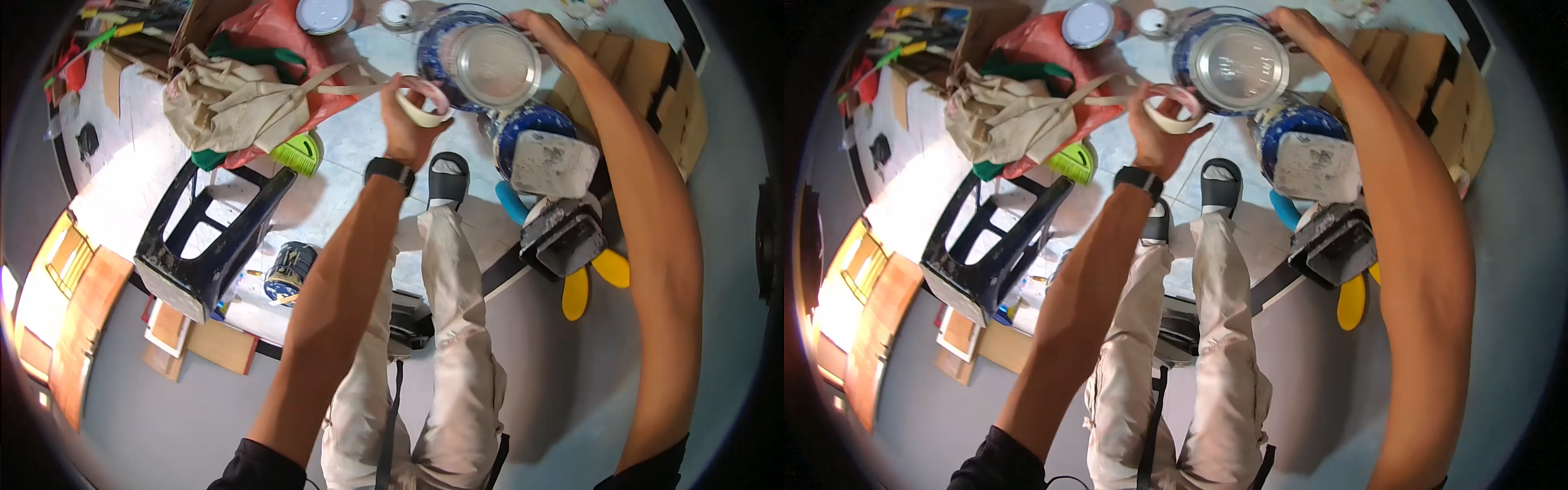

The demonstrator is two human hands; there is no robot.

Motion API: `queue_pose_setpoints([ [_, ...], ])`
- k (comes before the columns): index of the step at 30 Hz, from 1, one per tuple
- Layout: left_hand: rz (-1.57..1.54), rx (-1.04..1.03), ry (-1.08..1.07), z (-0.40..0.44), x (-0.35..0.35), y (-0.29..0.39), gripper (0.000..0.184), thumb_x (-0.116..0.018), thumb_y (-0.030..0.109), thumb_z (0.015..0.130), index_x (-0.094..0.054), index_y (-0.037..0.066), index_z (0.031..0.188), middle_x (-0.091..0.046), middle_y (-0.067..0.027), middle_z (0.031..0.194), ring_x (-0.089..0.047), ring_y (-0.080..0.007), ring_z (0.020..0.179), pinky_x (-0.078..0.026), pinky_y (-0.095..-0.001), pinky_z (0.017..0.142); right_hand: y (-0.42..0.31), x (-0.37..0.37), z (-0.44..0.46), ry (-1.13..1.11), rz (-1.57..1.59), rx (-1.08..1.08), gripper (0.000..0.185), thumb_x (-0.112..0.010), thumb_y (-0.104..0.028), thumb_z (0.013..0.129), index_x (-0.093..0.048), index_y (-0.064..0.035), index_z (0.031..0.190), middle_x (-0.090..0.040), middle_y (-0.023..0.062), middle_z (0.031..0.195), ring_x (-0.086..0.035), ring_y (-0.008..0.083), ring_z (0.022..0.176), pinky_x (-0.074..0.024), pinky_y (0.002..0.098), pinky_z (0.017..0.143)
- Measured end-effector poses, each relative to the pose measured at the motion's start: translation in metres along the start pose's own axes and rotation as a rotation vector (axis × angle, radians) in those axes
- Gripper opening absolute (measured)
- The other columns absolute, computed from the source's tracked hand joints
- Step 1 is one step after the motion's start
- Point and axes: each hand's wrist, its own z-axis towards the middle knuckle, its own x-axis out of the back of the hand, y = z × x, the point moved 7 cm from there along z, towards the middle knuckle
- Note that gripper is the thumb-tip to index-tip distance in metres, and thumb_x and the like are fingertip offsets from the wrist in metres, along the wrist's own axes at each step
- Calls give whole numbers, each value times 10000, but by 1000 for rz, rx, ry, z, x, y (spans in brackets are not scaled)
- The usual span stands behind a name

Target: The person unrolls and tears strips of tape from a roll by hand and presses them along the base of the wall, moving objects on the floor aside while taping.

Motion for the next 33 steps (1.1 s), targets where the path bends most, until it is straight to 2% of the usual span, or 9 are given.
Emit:
queue_pose_setpoints([
  [2, 73, 83, 76, -9, 18, 0, 649, -470, 677, 880, -570, 89, 1137, -622, -84, 1178, -587, -320, 1148, -360, -639, 1028, 23, 7, 6, 86, 99, -21, 475, -449, -408, 984, -643, -93, 1282, -705, 73, 1063, -651, 148, 932, -498, 331, 856],
  [3, 139, 84, 154, -21, 27, 3, 676, -476, 683, 879, -568, 73, 1156, -624, -92, 1180, -589, -330, 1160, -375, -628, 1030, 35, 24, 20, 307, 85, 155, 469, -541, -351, 947, -569, -127, 1358, -700, 185, 1059, -678, 170, 972, -481, 390, 939],
  [6, 321, 171, 166, -58, 70, 0, 714, -504, 663, 896, -550, 31, 1224, -623, -124, 1180, -607, -338, 1136, -447, -573, 1006, -9, 57, -80, 702, -59, 344, 381, -623, -189, 920, -563, -64, 1274, -689, 269, 821, -727, 254, 796, -561, 450, 788],
  [8, 460, 269, 25, -99, 70, -3, 649, -502, 596, 952, -538, 32, 1271, -619, -142, 1166, -621, -320, 1102, -499, -518, 961, -25, 50, -164, 663, 195, 290, 345, -556, -339, 959, -674, -105, 1183, -719, 66, 926, -681, 197, 811, -518, 342, 724],
  [14, 655, 415, -246, -185, 8, -53, 439, -553, 332, 1019, -459, 52, 1343, -612, -117, 1154, -647, -306, 1087, -507, -437, 951, 48, -85, -353, 600, 526, 125, 183, -597, -137, 948, -644, -59, 1107, -690, 104, 895, -685, 236, 815, -528, 369, 747],
  [20, 1400, 428, -531, -211, 39, -124, 401, -686, 218, 963, -497, 74, 1286, -629, -73, 1043, -677, -170, 912, -535, -281, 752, 112, -257, -509, 824, 707, -132, 498, -723, -104, 860, -557, -75, 1328, -525, 126, 1363, -590, 252, 1175, -488, 375, 984],
  [26, 1767, 479, -982, -261, 74, -208, 473, -776, 347, 893, -570, 56, 1204, -660, -63, 862, -659, -113, 775, -522, -270, 667, 145, -334, -564, 1112, 640, -221, 449, -769, -214, 849, -616, -49, 1237, -607, 158, 1262, -615, 311, 1134, -470, 399, 996],
  [29, 2104, 702, -876, -270, 91, -240, 393, -764, 359, 900, -652, 40, 1098, -692, -78, 1013, -686, -137, 888, -538, -286, 739, 170, -349, -574, 1145, 973, -261, 296, -739, -153, 882, -637, -2, 1115, -693, 162, 982, -681, 298, 935, -503, 377, 833],
  [33, 2160, 525, -1190, -293, 44, -305, 347, -695, 276, 961, -646, 30, 1200, -716, -107, 1070, -696, -176, 950, -543, -290, 827, 229, -355, -585, 1217, 1053, -212, 293, -743, -124, 877, -632, -14, 1125, -695, 143, 1015, -677, 275, 960, -512, 358, 845],
])
